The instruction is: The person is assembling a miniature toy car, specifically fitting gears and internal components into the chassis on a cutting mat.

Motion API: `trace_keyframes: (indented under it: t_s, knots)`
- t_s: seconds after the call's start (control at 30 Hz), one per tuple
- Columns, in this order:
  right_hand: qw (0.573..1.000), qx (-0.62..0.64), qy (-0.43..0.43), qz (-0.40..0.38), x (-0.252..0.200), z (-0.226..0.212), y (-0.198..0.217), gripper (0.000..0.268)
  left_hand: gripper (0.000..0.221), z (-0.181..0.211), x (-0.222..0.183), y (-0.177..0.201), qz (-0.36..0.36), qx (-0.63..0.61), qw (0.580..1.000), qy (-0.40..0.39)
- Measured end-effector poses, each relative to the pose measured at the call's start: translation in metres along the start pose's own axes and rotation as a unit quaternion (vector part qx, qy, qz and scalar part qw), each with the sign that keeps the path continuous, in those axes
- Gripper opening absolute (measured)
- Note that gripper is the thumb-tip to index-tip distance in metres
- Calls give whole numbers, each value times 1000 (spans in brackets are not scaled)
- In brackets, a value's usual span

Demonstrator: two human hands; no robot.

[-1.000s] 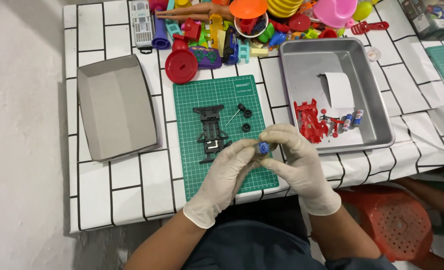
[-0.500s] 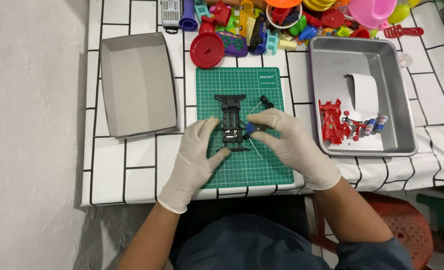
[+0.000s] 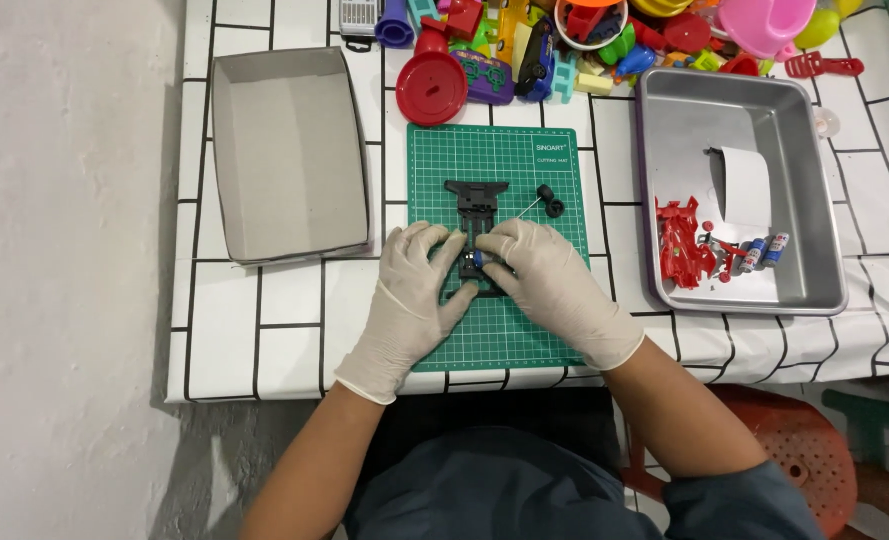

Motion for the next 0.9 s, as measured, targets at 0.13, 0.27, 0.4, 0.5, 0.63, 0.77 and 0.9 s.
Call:
trace_keyframes:
  t_s: [0.13, 0.27, 0.4, 0.5, 0.63, 0.77, 0.9]
  knots:
    - [999, -37, 10, 6, 2, 2, -8, 20, 60, 3, 0, 2, -7, 11, 1000, 14]
    - [995, -89, 37, 17, 2, 4, -12, 20, 62, 4, 1, 4, -21, 20, 999, 19]
    - [992, -115, 47, 28, 3, 3, -14, 20, 61, 5, 2, 4, -23, 18, 999, 22]
    - [992, -115, 51, 29, 3, 5, -16, 20, 60, 4, 2, 5, -25, 18, 999, 22]
    - [993, -104, 46, 19, 4, 2, -13, 20, 60, 4, 2, 6, -30, 14, 999, 26]
    - [996, -75, 37, 10, 3, 4, -16, 20, 59, 2, 1, 3, -24, 2, 1000, 20]
    - [997, -66, 34, 12, 3, 6, -19, 20, 61, 1, 1, 3, -24, -6, 999, 20]
Point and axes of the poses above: each hand's wrist, its own x-axis towards the middle knuckle, its own y-axis out of the back of the hand, z = x × y, the point moved 1 cm from there along x, towards the middle knuckle, and after that the axes turned 1 degree about y, right-handed, at the moved point
